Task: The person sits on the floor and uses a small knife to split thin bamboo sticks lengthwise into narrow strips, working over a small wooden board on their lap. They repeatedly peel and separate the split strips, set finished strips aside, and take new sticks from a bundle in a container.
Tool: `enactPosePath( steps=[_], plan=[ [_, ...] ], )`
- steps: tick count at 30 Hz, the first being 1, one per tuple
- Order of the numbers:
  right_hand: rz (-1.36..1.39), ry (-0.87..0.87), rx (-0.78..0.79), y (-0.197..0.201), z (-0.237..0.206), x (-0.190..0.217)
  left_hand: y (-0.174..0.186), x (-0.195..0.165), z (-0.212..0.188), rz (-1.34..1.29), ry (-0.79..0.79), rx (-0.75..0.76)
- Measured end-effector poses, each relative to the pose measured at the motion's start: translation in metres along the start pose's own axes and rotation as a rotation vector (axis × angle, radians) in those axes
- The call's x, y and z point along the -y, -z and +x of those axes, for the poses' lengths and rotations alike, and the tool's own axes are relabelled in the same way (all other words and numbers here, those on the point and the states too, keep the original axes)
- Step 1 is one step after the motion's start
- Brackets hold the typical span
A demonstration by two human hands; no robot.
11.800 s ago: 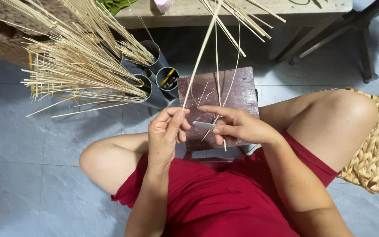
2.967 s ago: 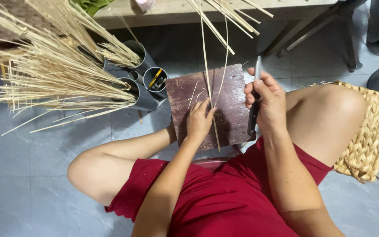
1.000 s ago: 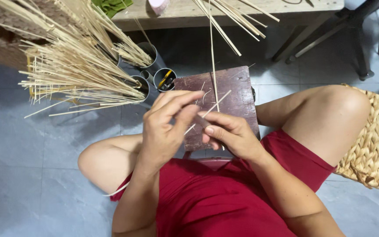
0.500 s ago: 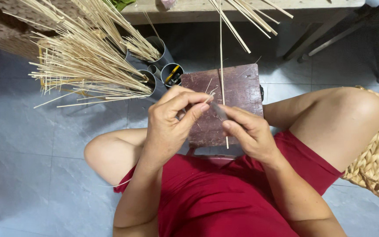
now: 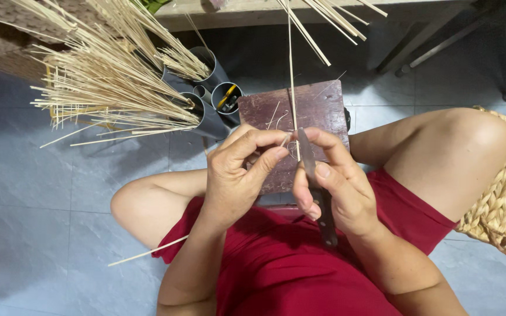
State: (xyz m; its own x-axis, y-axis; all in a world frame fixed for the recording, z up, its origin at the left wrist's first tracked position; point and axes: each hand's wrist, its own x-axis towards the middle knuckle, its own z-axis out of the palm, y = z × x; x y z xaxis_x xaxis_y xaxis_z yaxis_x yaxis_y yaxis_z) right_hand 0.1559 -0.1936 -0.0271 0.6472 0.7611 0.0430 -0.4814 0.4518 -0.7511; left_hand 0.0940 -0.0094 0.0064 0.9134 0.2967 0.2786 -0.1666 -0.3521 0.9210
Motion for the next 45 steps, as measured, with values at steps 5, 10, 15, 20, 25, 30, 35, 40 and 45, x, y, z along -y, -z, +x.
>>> enactPosePath(
  steps=[5, 10, 15, 20, 25, 30, 35, 40, 45],
  plan=[
    [0.023, -0.010, -0.022, 0.0003, 0.0010, -0.0003, -0.0050, 0.0015, -0.0013, -0.015, 0.003, 0.014],
    [0.062, -0.014, 0.001, 0.0027, 0.0012, -0.0015, -0.0073, 0.0002, -0.0030, 0.000, 0.013, 0.002],
    [0.071, -0.020, 0.003, 0.0029, 0.0016, -0.0019, -0.0081, -0.0023, -0.0041, 0.032, 0.003, -0.009],
    [0.082, -0.019, 0.010, 0.0028, 0.0026, -0.0028, -0.0083, -0.0043, -0.0048, 0.041, -0.003, -0.020],
    [0.072, -0.027, 0.001, 0.0029, 0.0025, -0.0032, -0.0093, -0.0046, -0.0045, 0.128, -0.082, -0.046],
    [0.090, -0.049, 0.003, 0.0028, 0.0009, -0.0025, -0.0070, -0.0029, -0.0031, 0.171, -0.151, -0.039],
    [0.080, -0.047, 0.003, 0.0023, 0.0004, -0.0026, -0.0059, -0.0023, -0.0031, 0.219, -0.190, -0.039],
    [0.087, -0.047, 0.011, 0.0020, -0.0007, -0.0025, -0.0044, -0.0033, -0.0021, 0.256, -0.269, -0.041],
    [0.089, -0.048, 0.008, 0.0022, -0.0003, -0.0038, -0.0029, -0.0043, -0.0009, 0.283, -0.299, -0.039]
  ],
)
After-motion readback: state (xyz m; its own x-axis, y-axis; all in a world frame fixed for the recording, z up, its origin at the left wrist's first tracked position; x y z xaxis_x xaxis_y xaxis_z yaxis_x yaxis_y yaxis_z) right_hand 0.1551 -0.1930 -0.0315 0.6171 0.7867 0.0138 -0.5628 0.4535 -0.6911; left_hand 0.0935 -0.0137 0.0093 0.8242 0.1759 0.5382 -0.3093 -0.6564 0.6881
